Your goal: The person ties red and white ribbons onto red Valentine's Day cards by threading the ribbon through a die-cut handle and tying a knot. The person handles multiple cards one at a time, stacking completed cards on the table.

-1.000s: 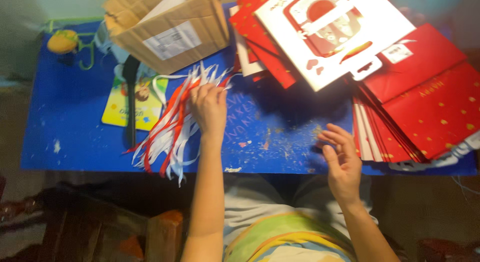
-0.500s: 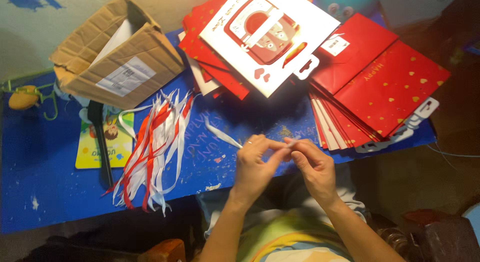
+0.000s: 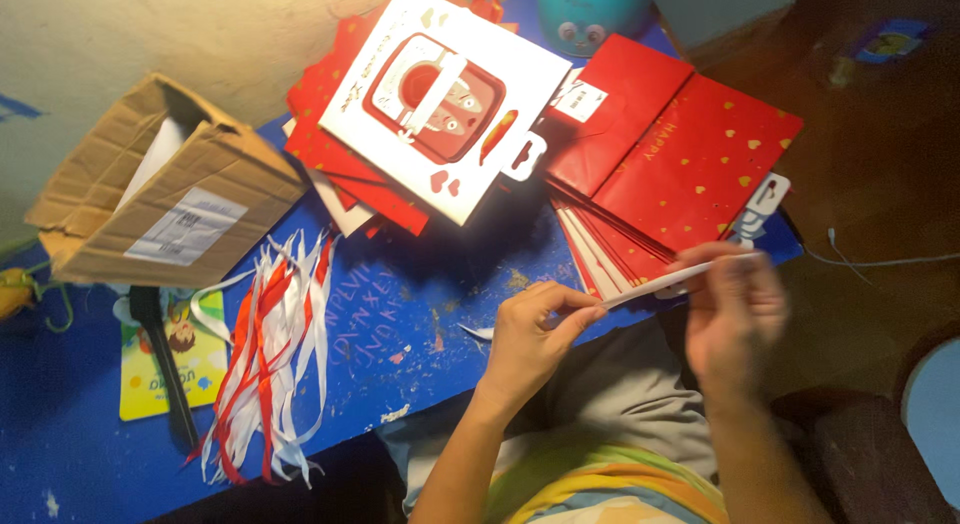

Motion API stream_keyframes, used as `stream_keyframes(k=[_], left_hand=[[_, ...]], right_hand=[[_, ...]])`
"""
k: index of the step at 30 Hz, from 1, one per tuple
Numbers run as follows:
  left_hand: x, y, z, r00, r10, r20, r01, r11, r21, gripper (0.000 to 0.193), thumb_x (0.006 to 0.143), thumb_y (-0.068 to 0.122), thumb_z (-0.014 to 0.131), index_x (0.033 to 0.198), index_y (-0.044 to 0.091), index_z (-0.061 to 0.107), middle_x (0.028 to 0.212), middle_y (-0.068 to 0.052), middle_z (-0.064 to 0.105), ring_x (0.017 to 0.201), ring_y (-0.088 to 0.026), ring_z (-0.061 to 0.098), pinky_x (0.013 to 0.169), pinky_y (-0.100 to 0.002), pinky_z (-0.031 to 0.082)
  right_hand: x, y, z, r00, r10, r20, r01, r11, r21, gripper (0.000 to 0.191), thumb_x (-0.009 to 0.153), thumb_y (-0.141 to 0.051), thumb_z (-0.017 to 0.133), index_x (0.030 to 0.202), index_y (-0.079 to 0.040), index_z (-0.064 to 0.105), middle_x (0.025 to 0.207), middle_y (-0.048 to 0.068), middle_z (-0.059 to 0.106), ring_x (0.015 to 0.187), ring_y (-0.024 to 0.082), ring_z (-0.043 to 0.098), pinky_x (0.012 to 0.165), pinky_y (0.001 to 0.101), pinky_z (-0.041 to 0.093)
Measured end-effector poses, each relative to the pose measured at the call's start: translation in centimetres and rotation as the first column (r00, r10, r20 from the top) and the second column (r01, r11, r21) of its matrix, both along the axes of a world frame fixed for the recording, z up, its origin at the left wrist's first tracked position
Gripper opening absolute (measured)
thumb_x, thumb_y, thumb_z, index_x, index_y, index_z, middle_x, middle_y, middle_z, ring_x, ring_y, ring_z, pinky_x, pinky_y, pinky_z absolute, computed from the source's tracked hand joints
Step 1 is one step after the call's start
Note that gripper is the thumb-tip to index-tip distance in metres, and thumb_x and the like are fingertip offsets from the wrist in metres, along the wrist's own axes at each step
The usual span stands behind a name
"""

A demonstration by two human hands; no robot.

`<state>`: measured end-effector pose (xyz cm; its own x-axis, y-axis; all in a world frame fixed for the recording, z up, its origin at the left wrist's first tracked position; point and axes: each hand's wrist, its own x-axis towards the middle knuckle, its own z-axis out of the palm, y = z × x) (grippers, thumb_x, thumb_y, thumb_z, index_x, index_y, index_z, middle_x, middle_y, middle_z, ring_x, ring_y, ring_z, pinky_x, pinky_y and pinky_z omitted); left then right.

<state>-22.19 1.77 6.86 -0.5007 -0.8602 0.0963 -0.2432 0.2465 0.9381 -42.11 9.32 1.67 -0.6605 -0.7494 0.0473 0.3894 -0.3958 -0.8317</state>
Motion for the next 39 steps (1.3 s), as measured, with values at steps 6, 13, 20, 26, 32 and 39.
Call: stream_keyframes(k=[6,13,20,26,32,39], left_hand=[[-4.8,-2.1,-1.2,0.999,-0.016,0.038,0.025,0.966,-0.258,0.019,0.091,0.021,0.078,0.106,0.010,0.075,0.092,-0.007,0.073,0.087,-0.023,0.066,0.077,-0.037,0.053],[-14.7,-3.6,-1.6,0.982,0.011,0.190,0.100,0.820,-0.563,0.032,0.083,0.024,0.080,0.111,0.013,0.070,0.102,-0.007,0.066,0.103,-0.029,0.061,0.084,-0.040,0.051],[-18.1,-4.8,-1.0,0.918,0.095,0.385,0.124,0.854,-0.505,0.065,0.071,0.043,0.083,0.123,0.009,0.065,0.111,-0.015,0.064,0.103,-0.035,0.059,0.075,-0.047,0.048],[-17.1,-6.0,-2.7,0.935,0.037,0.352,0.111,0.913,-0.393,0.048,0.079,0.043,0.079,0.115,0.013,0.072,0.114,-0.012,0.068,0.111,-0.036,0.061,0.082,-0.047,0.054],[-15.7,-6.4,-3.4,0.965,-0.027,0.261,0.104,0.952,-0.287,0.041,0.087,0.041,0.075,0.117,0.013,0.073,0.112,-0.009,0.071,0.109,-0.031,0.064,0.087,-0.044,0.055],[-14.4,-8.2,-4.4,0.987,-0.128,0.097,0.126,0.992,0.029,0.042,0.089,0.040,0.072,0.117,0.010,0.073,0.102,-0.009,0.078,0.092,-0.022,0.077,0.081,-0.034,0.058]], right_hand=[[-5.1,1.9,0.9,0.979,-0.193,-0.063,0.182,0.972,-0.148,0.012,0.121,-0.011,0.064,0.120,0.000,0.067,0.095,0.011,0.068,0.071,0.012,0.059,0.066,0.0276,0.050],[-5.7,2.2,-0.1,0.969,-0.217,-0.118,0.195,0.966,-0.172,0.016,0.116,-0.012,0.066,0.129,-0.002,0.069,0.092,0.009,0.067,0.059,0.009,0.051,0.058,0.0257,0.043],[-6.6,1.2,-1.3,0.969,-0.224,-0.108,0.221,0.975,-0.039,0.019,0.113,-0.013,0.067,0.125,0.000,0.072,0.091,0.009,0.068,0.063,0.010,0.051,0.062,0.0265,0.045],[-7.1,-0.7,-2.0,0.862,-0.282,-0.421,0.333,0.941,0.053,0.018,0.114,-0.010,0.069,0.127,0.001,0.071,0.109,0.008,0.069,0.095,0.011,0.061,0.089,0.0251,0.051],[-6.4,-1.1,-1.1,0.594,-0.130,-0.794,0.453,0.869,0.197,0.014,0.109,-0.007,0.075,0.120,0.000,0.075,0.103,0.007,0.070,0.099,0.012,0.057,0.090,0.0259,0.048],[-5.9,-2.7,-0.4,0.579,-0.089,-0.811,0.454,0.861,0.229,0.012,0.104,-0.008,0.080,0.113,-0.005,0.074,0.109,0.004,0.065,0.105,0.016,0.059,0.093,0.0281,0.049]])
